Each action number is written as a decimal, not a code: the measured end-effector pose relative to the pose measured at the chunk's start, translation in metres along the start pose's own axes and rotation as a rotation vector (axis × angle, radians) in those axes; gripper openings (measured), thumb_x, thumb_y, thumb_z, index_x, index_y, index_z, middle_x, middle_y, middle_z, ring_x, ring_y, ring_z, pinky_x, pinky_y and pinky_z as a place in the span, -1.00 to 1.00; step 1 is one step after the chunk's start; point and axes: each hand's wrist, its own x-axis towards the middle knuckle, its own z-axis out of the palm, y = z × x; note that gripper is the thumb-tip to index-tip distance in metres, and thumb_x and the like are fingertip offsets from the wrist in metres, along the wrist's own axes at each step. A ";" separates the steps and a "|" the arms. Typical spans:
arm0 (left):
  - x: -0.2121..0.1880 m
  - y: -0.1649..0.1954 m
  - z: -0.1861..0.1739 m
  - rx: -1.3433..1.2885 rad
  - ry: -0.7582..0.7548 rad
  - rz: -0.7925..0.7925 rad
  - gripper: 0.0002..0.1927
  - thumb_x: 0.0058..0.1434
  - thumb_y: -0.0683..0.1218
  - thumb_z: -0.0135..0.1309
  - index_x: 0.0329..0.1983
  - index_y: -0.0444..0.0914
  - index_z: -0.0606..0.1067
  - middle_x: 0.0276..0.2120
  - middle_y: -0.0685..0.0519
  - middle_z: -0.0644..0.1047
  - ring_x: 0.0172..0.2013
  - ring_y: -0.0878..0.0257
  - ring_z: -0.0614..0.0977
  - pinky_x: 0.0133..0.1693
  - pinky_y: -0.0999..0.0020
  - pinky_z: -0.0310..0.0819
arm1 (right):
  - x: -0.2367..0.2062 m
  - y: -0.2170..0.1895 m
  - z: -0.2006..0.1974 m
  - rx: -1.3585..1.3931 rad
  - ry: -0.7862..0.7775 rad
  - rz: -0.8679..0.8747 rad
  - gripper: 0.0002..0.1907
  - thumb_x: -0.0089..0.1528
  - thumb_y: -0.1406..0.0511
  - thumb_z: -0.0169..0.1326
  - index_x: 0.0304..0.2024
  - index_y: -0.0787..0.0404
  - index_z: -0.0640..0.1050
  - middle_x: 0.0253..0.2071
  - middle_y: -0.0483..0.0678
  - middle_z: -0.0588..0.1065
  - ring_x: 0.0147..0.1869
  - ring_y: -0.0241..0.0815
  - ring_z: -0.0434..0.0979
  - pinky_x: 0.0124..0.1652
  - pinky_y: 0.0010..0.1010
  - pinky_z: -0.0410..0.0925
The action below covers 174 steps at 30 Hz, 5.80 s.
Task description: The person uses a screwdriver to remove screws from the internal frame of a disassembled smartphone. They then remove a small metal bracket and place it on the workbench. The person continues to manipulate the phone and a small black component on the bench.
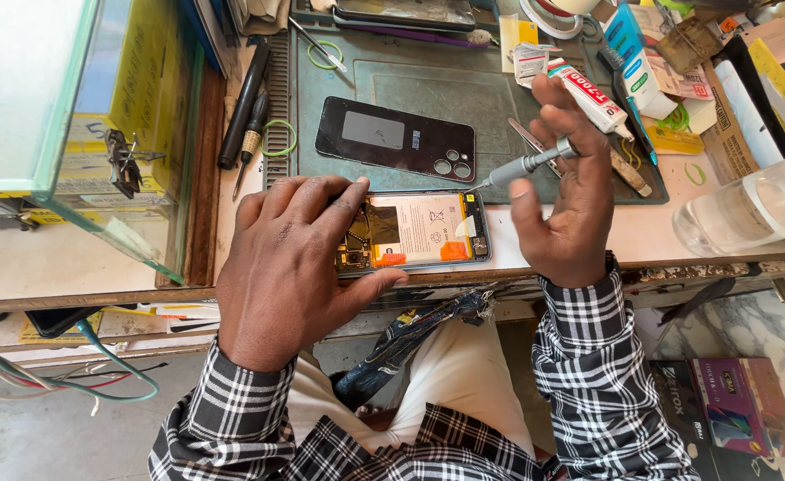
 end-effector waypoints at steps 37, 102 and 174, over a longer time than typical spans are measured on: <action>0.000 0.000 -0.001 -0.001 0.018 0.015 -0.09 -0.02 0.39 0.27 0.25 -0.27 0.49 0.08 -0.04 0.52 0.10 0.00 0.46 0.02 0.06 0.25 | 0.005 -0.006 0.004 -0.048 -0.021 -0.066 -0.33 0.34 0.57 -0.04 0.47 0.19 0.14 0.53 0.07 0.18 0.63 0.00 0.21 0.50 -0.22 0.15; -0.001 -0.001 -0.001 0.003 0.030 0.027 -0.13 -0.02 0.34 0.30 0.24 -0.27 0.50 0.08 -0.04 0.52 0.10 0.01 0.47 0.04 0.06 0.25 | -0.002 0.003 -0.005 0.512 -0.138 0.395 -0.61 0.49 0.04 -0.07 0.10 0.17 0.22 -0.27 0.06 0.54 -0.22 -0.15 0.66 -0.30 -0.40 0.59; 0.084 0.047 0.004 0.300 -0.411 0.684 -0.67 0.24 -0.03 0.00 -0.64 -0.16 0.53 -0.52 0.06 0.54 -0.36 0.16 0.55 -0.22 0.18 0.29 | 0.004 -0.006 0.008 0.335 -0.078 0.315 -0.70 0.53 0.13 -0.11 0.04 0.24 0.25 -0.36 -0.07 0.48 -0.28 -0.32 0.62 -0.33 -0.55 0.49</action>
